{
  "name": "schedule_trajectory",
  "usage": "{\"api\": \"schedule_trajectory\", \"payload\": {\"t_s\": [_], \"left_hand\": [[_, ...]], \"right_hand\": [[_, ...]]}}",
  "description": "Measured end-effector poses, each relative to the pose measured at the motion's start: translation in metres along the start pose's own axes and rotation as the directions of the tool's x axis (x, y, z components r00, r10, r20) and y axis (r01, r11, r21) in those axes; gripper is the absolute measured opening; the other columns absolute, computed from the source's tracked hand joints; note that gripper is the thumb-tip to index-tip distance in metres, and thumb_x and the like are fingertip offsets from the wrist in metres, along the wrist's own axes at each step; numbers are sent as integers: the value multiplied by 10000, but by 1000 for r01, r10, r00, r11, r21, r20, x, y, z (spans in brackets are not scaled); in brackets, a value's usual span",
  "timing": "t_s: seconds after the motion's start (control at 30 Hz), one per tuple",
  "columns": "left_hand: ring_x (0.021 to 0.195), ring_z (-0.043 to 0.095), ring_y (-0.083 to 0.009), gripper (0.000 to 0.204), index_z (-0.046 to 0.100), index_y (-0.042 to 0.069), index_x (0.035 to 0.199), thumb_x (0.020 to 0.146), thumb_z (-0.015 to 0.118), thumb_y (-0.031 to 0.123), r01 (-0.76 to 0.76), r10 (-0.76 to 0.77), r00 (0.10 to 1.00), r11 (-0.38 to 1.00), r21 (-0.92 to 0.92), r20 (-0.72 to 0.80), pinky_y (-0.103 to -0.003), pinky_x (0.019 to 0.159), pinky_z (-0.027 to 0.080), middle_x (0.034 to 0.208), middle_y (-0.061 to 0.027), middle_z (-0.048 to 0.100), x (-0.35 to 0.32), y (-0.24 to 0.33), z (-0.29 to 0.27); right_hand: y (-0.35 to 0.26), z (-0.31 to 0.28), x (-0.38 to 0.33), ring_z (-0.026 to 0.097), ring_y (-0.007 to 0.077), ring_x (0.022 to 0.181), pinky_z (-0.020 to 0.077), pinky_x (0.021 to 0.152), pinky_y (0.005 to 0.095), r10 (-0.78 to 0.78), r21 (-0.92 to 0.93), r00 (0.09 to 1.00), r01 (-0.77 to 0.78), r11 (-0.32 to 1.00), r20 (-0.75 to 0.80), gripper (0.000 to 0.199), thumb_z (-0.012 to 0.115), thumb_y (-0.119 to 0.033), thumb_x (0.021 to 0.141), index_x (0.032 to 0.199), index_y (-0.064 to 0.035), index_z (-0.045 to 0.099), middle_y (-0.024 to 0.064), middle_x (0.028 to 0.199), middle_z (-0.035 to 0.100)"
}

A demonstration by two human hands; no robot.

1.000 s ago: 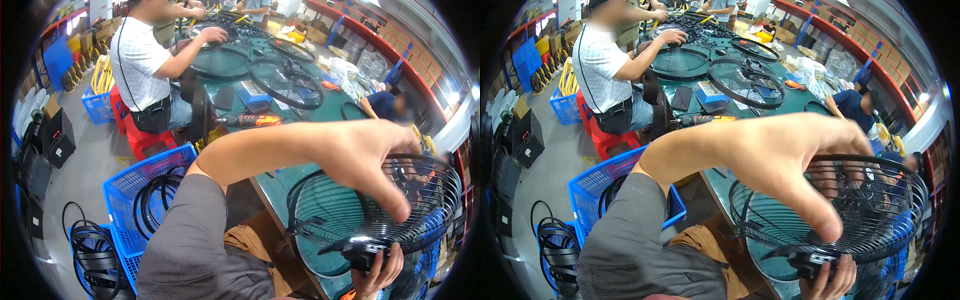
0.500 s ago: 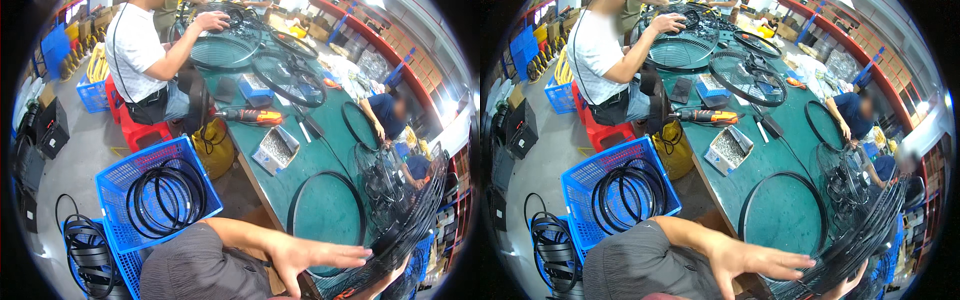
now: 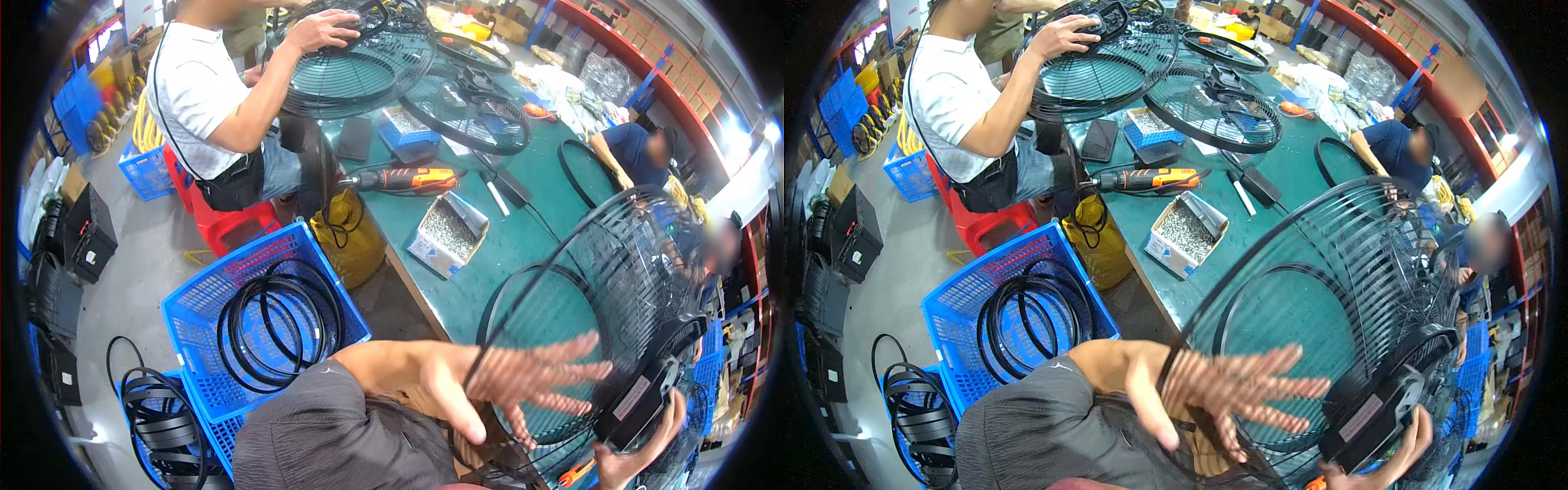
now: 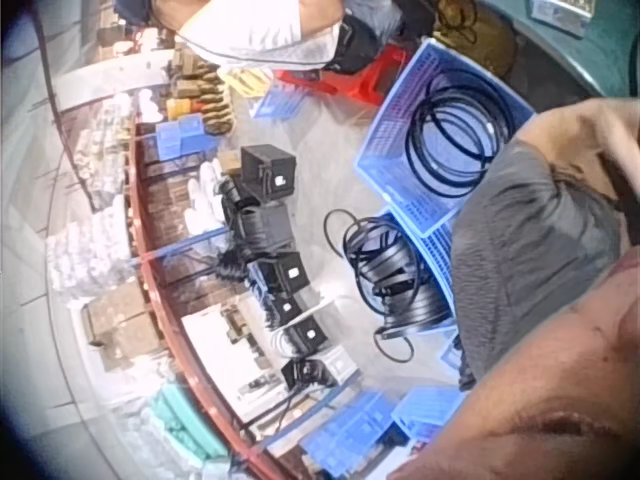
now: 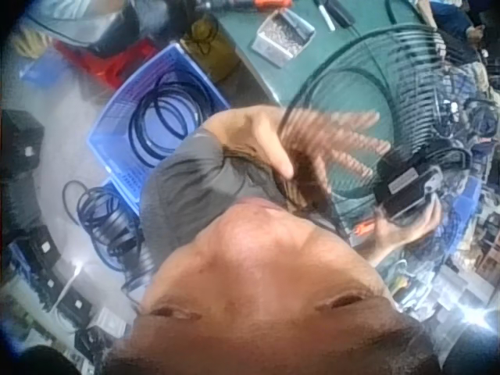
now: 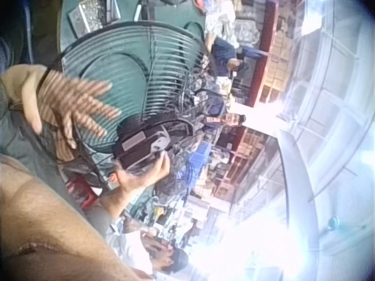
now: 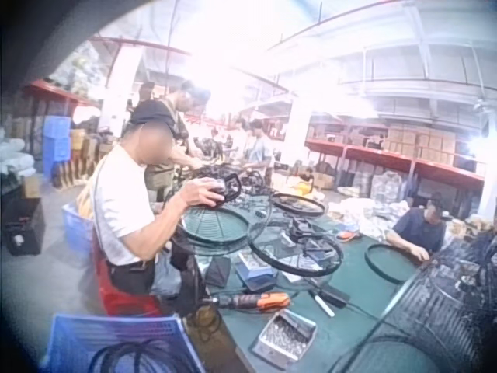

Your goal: Assembling the wire cage and motor housing of electric fans at a factory workstation.

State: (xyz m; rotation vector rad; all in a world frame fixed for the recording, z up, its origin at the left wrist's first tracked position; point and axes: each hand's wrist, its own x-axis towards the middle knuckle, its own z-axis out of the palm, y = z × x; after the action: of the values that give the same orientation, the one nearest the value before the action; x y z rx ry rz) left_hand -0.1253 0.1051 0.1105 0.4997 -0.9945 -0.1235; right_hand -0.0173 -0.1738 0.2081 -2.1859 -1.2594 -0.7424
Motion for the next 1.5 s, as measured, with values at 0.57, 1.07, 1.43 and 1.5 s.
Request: {"api": "schedule_trajectory", "payload": {"t_s": [0.57,1.07,1.43,1.5], "left_hand": [[1398,350,-416,982,-10,241,1576,849,593,-27,-40,-66,965,921,-387,-255,-574,945,519,1606,-156,177,-24,-32,-67],[1223,517,-429,492,505,-104,1309,849,592,49,715,435,685,-248,654,-584,-457,1033,410,1349,-270,514,-71,-18,-129],[1304,446,-393,555,515,-70,1309,841,636,203,733,251,667,-396,554,-702,-531,1101,320,1366,-214,513,-70,-13,-148],[1291,460,-416,564,526,-96,1286,804,628,177,723,177,669,-383,575,-722,-543,1096,324,1347,-231,531,-69,-13,-149]], "right_hand": [[44,25,5,534,371,1190,430,993,489,-118,72,838,94,993,533,870,782,-314,722,1432,-11,382,232,1310,506],[122,109,16,485,392,1290,384,1068,454,171,150,742,-345,927,648,1030,876,-263,460,1377,2,490,256,1414,447],[163,153,60,461,444,1301,377,1058,508,23,223,721,-245,944,693,1006,860,-232,423,1350,-32,526,293,1411,444],[168,158,60,454,458,1304,373,1061,518,0,226,694,-235,946,720,1003,853,-236,424,1350,-38,521,303,1411,441]]}}
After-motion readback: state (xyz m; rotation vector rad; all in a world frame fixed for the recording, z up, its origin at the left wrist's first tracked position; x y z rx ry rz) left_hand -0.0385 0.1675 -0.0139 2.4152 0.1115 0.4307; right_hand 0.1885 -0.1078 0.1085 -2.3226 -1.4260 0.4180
